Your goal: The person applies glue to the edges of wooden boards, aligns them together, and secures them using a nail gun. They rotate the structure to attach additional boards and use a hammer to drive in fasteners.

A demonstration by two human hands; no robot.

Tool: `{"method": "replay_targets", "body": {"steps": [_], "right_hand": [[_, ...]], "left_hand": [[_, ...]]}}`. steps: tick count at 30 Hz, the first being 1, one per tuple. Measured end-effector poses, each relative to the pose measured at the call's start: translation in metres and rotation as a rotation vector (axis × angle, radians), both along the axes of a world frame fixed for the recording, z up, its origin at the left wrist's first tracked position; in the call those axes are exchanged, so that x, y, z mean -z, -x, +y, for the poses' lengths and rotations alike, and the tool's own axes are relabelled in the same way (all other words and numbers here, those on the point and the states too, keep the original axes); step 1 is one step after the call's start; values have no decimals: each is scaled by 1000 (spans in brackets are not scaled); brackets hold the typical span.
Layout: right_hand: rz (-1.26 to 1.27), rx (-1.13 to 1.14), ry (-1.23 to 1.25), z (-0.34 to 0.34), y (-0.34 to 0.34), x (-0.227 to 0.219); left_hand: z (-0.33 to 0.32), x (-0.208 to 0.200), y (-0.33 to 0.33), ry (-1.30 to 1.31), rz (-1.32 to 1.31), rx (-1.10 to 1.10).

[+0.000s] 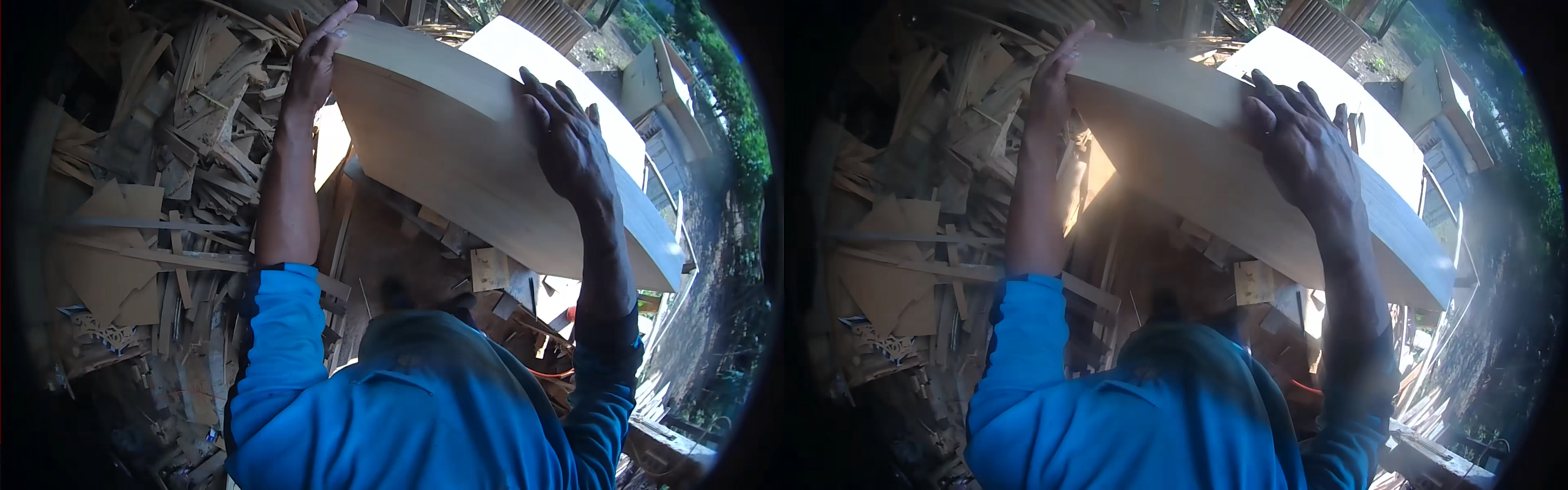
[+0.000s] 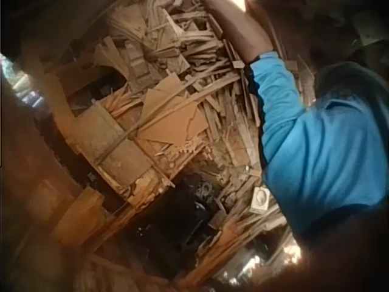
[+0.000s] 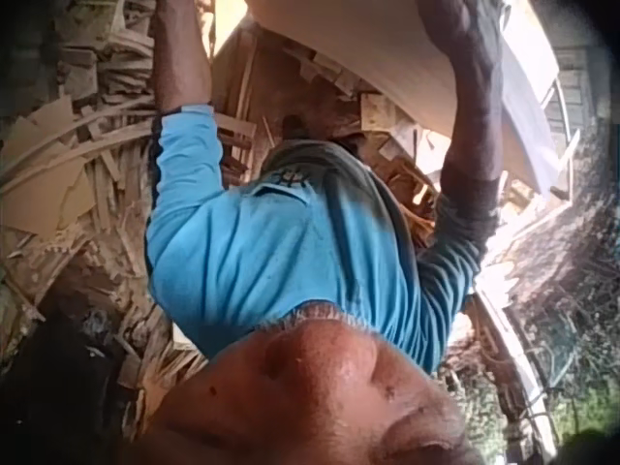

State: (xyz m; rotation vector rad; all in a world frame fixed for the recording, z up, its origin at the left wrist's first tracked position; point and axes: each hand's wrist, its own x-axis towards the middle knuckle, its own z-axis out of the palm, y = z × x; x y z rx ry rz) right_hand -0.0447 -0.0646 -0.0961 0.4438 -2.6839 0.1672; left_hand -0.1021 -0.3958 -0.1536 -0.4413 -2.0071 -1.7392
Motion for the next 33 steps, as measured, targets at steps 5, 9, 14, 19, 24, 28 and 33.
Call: {"method": "replay_targets", "body": {"steps": [5, 9, 14, 19, 24, 28, 33], "right_hand": [[-114, -68, -62, -1, -1, -5], [-82, -135, -71, -1, 1, -6], [-172, -108, -9, 5, 3, -9], [-178, -140, 71, 6, -1, -7], [-239, -123, 74, 9, -14, -22], [-320, -199, -167, -5, -22, -47], [-266, -219, -269, 13, -17, -29]], "left_hand": [[3, -2, -7, -189, -18, 16], [-16, 10, 7, -65, 99, -62], [97, -21, -66, 729, 646, -374], [136, 23, -63, 625, 740, -395], [142, 29, -57, 493, 740, -333], [143, 38, -52, 361, 722, -257], [153, 31, -50, 263, 725, -272]]}}
